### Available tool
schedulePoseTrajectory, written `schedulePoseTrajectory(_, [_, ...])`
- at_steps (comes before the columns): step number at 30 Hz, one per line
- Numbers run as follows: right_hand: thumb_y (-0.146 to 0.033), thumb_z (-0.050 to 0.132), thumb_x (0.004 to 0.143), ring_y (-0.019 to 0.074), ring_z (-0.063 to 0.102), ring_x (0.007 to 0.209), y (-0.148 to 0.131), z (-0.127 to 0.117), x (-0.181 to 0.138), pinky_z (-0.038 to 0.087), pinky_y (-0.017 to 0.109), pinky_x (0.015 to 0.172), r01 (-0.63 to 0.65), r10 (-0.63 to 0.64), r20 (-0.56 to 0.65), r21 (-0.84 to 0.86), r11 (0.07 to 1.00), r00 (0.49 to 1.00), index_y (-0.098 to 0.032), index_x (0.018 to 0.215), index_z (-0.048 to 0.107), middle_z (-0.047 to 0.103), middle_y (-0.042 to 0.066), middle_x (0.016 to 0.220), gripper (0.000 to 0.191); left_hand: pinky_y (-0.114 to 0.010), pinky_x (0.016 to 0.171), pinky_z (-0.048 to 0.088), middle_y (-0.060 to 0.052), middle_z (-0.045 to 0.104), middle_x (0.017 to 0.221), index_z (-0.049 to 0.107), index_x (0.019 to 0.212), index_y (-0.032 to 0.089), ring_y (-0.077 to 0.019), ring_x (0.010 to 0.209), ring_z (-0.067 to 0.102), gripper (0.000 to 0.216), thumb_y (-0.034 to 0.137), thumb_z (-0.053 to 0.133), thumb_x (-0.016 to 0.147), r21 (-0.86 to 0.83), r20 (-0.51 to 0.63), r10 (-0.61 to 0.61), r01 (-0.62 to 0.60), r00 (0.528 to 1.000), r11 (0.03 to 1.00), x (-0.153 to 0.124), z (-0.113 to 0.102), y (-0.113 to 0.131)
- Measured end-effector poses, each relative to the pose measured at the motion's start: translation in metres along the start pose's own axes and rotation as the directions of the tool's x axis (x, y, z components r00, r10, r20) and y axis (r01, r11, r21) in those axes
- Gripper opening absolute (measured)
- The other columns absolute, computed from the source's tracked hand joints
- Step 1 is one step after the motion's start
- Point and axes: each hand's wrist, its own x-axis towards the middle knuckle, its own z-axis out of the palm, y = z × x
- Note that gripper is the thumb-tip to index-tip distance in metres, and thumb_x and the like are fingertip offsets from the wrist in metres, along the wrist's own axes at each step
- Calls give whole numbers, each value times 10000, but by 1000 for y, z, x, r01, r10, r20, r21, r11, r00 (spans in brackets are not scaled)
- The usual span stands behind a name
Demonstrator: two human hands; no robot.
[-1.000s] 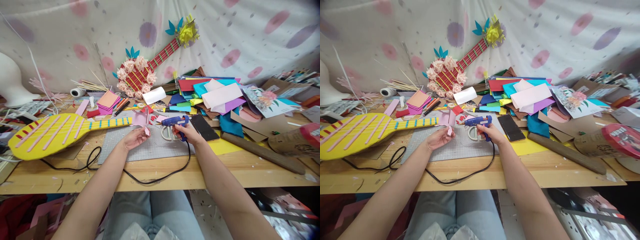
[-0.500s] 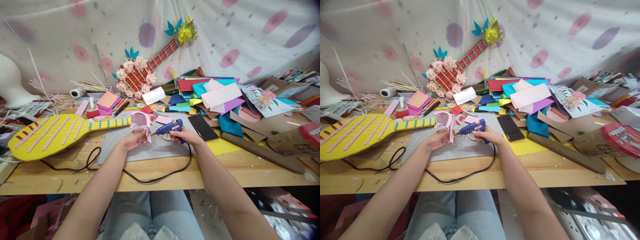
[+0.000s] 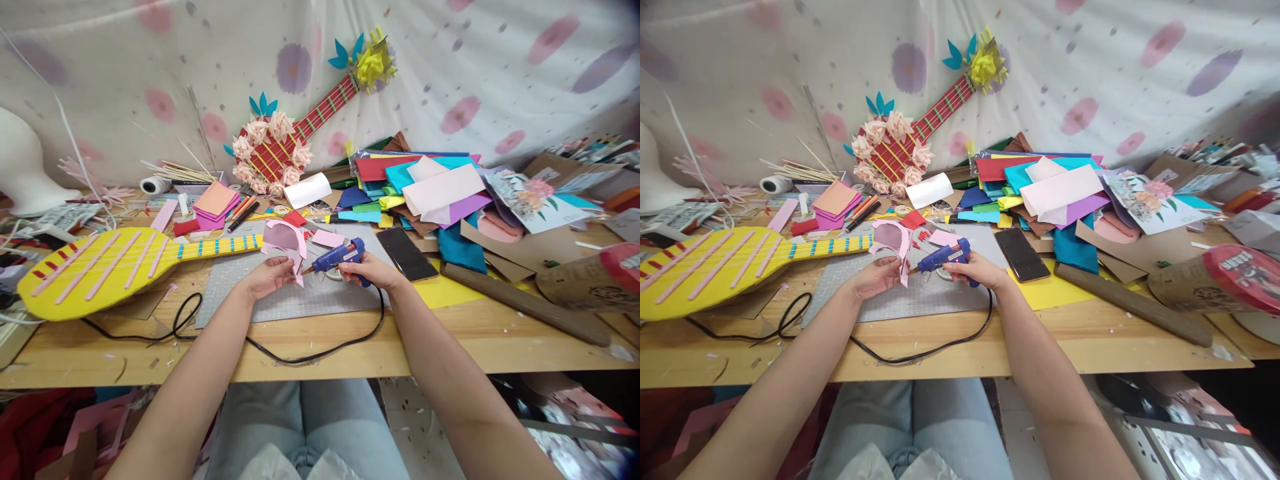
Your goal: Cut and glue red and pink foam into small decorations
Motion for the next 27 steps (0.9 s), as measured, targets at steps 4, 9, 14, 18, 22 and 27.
schedulePoseTrajectory(4, [-520,648,651,52,402,415,0,0,0,309,197,390,-10,10,-3,-15,1000,1000,-144,555,538,500,-17,511,403,-208,610,483,-47,658,730,658,748,105,-105,653,600,278,320,753,598,3,0,-2,2,1000,1000,0,1,0])
schedulePoseTrajectory(9, [-528,644,651,52,405,424,-1,0,0,311,196,399,-18,17,-23,-30,999,1000,-142,563,527,499,-16,515,412,-197,616,473,-45,663,733,656,754,111,-101,670,607,263,322,739,621,13,36,1,-1,999,1000,1,-1,-1])
schedulePoseTrajectory(14, [-534,633,658,53,410,433,-1,0,0,313,199,412,-19,17,-30,-55,998,999,-142,570,524,506,-13,529,417,-208,626,469,-50,666,735,654,763,104,-105,677,609,266,322,732,633,11,66,4,-5,998,1000,2,-3,-2])
schedulePoseTrajectory(18, [-535,621,672,54,409,432,0,0,1,315,200,414,-18,16,-35,-63,998,999,-145,569,519,501,-15,528,416,-210,638,467,-49,666,739,658,765,108,-106,690,610,273,329,737,626,14,68,-3,2,998,1000,3,-2,-1])
schedulePoseTrajectory(22, [-527,624,673,54,413,433,1,0,1,325,200,420,-13,10,-48,-55,998,999,-149,569,512,501,-19,524,408,-221,639,466,-45,661,721,656,763,104,-109,679,606,300,337,753,600,20,58,-9,8,998,1000,2,-2,-1])
schedulePoseTrajectory(27, [-530,628,665,55,415,434,0,1,2,327,202,422,-19,15,-63,-59,998,998,-148,567,510,504,-19,521,412,-234,644,466,-48,655,714,651,765,98,-110,670,601,299,347,736,622,45,68,-7,4,998,999,2,-3,-2])
